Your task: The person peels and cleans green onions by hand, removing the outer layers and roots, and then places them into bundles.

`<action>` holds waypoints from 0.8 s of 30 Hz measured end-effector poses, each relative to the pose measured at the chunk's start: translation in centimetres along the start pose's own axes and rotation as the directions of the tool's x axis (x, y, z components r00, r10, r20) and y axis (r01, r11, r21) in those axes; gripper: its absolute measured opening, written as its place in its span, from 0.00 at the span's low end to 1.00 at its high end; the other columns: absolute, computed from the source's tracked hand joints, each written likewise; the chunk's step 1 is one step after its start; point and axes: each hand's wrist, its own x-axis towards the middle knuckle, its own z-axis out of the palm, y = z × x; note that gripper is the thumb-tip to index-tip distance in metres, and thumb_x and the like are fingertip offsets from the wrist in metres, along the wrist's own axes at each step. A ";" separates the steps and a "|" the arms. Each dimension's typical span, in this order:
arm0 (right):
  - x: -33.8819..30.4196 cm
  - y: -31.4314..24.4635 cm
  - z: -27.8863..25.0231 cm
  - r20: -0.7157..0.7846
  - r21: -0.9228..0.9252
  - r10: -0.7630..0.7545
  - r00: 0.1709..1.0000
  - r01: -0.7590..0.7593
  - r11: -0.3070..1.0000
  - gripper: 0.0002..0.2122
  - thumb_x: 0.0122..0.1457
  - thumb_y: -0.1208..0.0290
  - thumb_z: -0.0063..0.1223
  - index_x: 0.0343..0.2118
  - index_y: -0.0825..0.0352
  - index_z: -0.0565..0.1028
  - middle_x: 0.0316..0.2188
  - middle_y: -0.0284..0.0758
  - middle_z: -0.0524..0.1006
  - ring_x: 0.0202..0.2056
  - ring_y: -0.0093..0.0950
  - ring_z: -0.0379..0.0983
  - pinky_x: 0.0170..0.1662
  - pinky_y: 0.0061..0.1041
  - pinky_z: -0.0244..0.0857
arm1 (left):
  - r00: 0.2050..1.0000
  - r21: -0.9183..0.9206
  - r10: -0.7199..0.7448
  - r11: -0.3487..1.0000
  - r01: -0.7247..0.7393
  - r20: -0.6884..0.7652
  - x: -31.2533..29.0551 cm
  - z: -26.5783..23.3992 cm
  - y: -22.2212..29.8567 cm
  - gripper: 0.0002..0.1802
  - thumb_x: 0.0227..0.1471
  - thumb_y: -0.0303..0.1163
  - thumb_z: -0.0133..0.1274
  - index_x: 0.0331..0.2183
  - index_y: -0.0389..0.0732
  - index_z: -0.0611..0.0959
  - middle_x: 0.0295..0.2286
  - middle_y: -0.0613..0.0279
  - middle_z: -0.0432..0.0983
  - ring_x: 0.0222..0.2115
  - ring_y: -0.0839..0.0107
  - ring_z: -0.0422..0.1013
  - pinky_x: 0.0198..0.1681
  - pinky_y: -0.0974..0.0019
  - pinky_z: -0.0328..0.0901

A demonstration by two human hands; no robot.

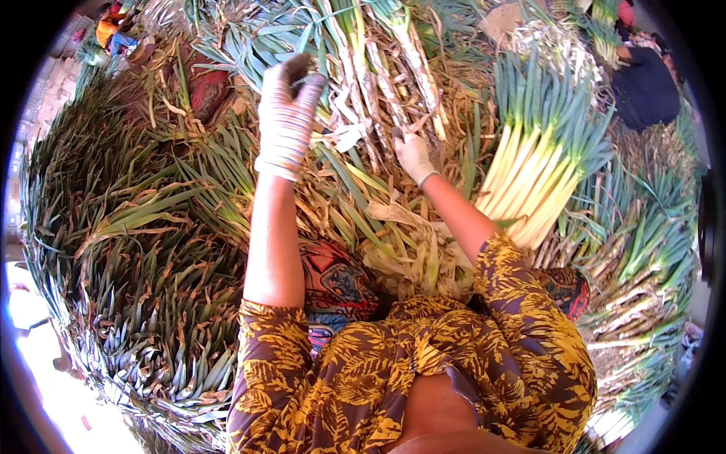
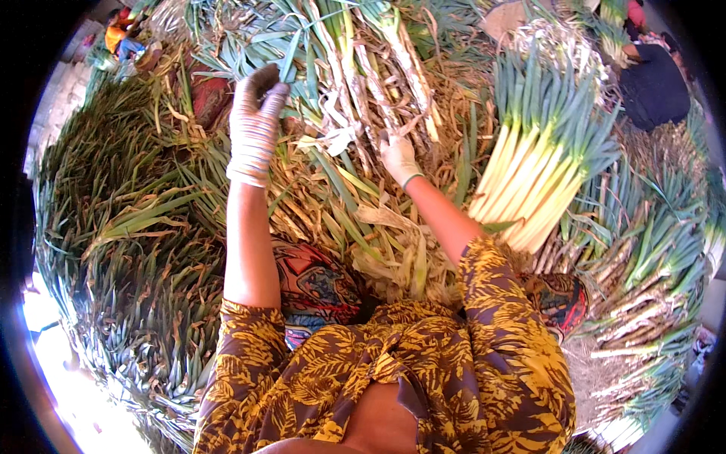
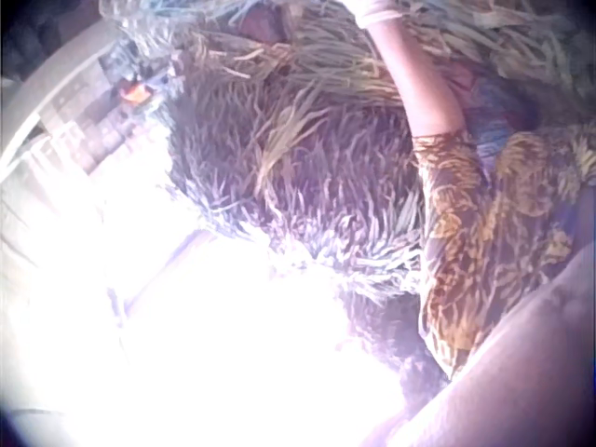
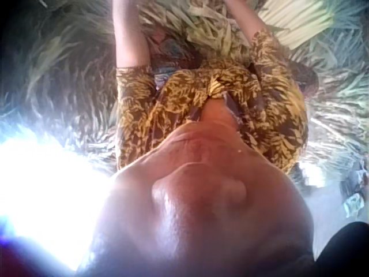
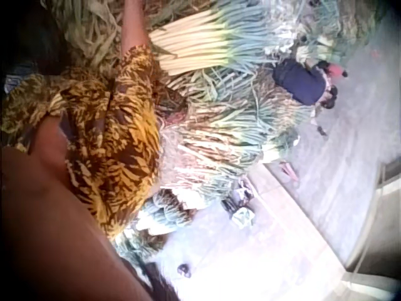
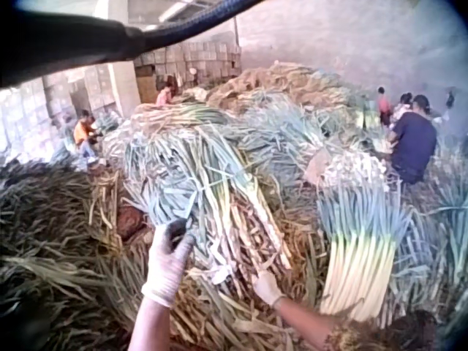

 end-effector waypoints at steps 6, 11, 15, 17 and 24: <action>5.8 -0.4 6.9 0.297 -0.160 0.318 0.900 -0.281 0.946 0.37 0.50 0.59 0.61 0.60 0.69 0.58 0.50 0.52 0.71 0.52 0.41 0.69 0.55 0.37 0.62 | 0.991 0.268 0.111 0.955 -0.126 0.070 0.6 2.0 -0.9 0.15 0.51 0.25 0.57 0.43 0.36 0.78 0.36 0.63 0.74 0.35 0.76 0.71 0.43 0.72 0.66; 4.9 -1.6 2.0 0.545 0.430 0.310 0.779 -0.577 0.695 0.26 0.60 0.68 0.50 0.60 0.68 0.60 0.41 0.45 0.75 0.34 0.29 0.74 0.39 0.30 0.69 | 0.996 0.215 0.017 0.976 -0.037 0.093 0.8 1.4 -3.0 0.15 0.52 0.25 0.57 0.43 0.36 0.78 0.34 0.63 0.75 0.35 0.77 0.71 0.42 0.73 0.66; -0.9 -2.7 -5.5 0.559 0.647 0.118 0.821 -0.520 0.557 0.29 0.58 0.58 0.55 0.54 0.74 0.61 0.32 0.34 0.74 0.28 0.18 0.70 0.32 0.16 0.69 | 0.991 0.210 -0.019 0.978 -0.010 0.136 1.1 1.9 -4.1 0.15 0.52 0.26 0.57 0.43 0.34 0.78 0.33 0.62 0.76 0.35 0.75 0.72 0.41 0.72 0.67; -5.7 -5.7 -8.9 0.557 0.634 0.113 0.823 -0.509 0.583 0.28 0.57 0.54 0.57 0.51 0.72 0.63 0.29 0.32 0.73 0.27 0.18 0.71 0.32 0.16 0.69 | 0.983 0.115 -0.095 0.990 0.077 0.158 1.0 1.7 -6.4 0.15 0.48 0.31 0.60 0.39 0.35 0.80 0.36 0.55 0.74 0.35 0.65 0.73 0.42 0.66 0.67; -19.5 -15.3 -20.8 0.469 0.770 0.088 0.879 -0.456 0.446 0.23 0.60 0.57 0.53 0.50 0.69 0.65 0.25 0.27 0.71 0.23 0.14 0.66 0.22 0.14 0.62 | 0.637 0.052 -0.505 0.805 0.591 0.582 0.2 4.7 -9.5 0.28 0.54 0.48 0.56 0.43 0.30 0.78 0.33 0.55 0.78 0.40 0.61 0.74 0.48 0.62 0.67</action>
